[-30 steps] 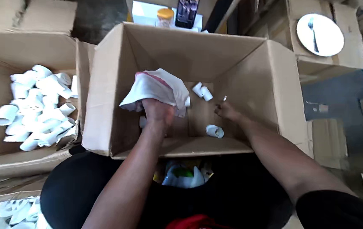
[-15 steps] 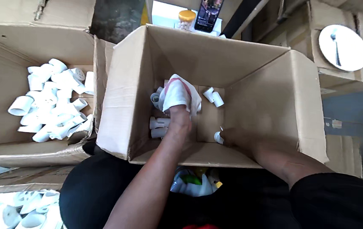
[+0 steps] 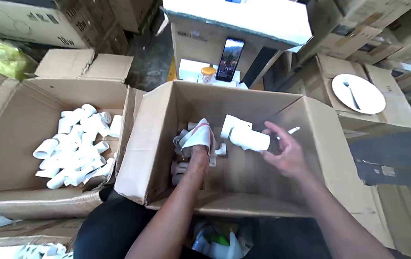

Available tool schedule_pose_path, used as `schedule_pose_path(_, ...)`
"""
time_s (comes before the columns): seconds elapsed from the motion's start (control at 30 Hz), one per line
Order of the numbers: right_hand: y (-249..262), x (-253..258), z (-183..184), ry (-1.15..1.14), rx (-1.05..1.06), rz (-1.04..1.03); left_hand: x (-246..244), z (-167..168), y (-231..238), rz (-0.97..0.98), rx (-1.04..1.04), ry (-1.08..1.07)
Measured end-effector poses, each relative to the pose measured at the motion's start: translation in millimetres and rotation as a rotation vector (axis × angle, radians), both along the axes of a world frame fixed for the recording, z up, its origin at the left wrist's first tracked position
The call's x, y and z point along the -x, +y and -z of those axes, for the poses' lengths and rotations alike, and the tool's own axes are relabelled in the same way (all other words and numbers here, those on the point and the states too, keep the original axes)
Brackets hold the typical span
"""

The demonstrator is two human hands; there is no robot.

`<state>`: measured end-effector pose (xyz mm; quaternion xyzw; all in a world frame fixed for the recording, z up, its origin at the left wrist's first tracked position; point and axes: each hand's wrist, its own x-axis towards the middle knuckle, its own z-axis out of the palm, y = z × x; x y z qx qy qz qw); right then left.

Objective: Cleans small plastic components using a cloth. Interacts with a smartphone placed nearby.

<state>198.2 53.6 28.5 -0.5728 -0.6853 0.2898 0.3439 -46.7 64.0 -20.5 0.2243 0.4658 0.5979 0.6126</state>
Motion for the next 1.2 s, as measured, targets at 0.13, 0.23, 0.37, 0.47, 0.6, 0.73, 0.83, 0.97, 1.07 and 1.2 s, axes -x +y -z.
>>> schedule_pose_path(0.13,-31,5,-2,0.132,-0.153,-0.061,-6,-8,-9,0.222,0.000,-0.111)
schedule_pose_path(0.23,-35,12,3,0.496,-0.164,-0.018,-10,-6,-17,0.243,-0.046,-0.117)
schedule_pose_path(0.37,-31,14,1,0.862,0.052,0.246,-24,-11,-30,0.244,-0.086,-0.067)
schedule_pose_path(0.47,-23,21,-5,1.019,0.313,0.525,-36,-16,-39,0.186,-0.056,-0.021)
schedule_pose_path(0.6,-17,31,12,1.030,0.259,0.636,-41,-18,-46,0.252,-0.172,0.275)
schedule_pose_path(0.73,-6,20,12,0.973,0.168,0.698,-42,-36,-45,0.563,-0.137,0.769)
schedule_pose_path(0.83,-7,17,8,0.823,0.094,0.619,-43,-38,-44,0.671,-0.136,0.836)
schedule_pose_path(0.97,-13,24,-4,0.609,0.064,0.421,-45,-32,-51,0.771,-0.197,0.991)
schedule_pose_path(1.07,-13,26,-3,0.597,0.091,0.332,-45,-39,-54,0.807,-0.188,0.949)
schedule_pose_path(1.2,-7,22,4,0.778,0.151,0.177,-42,-36,-55,0.703,-0.127,0.624)
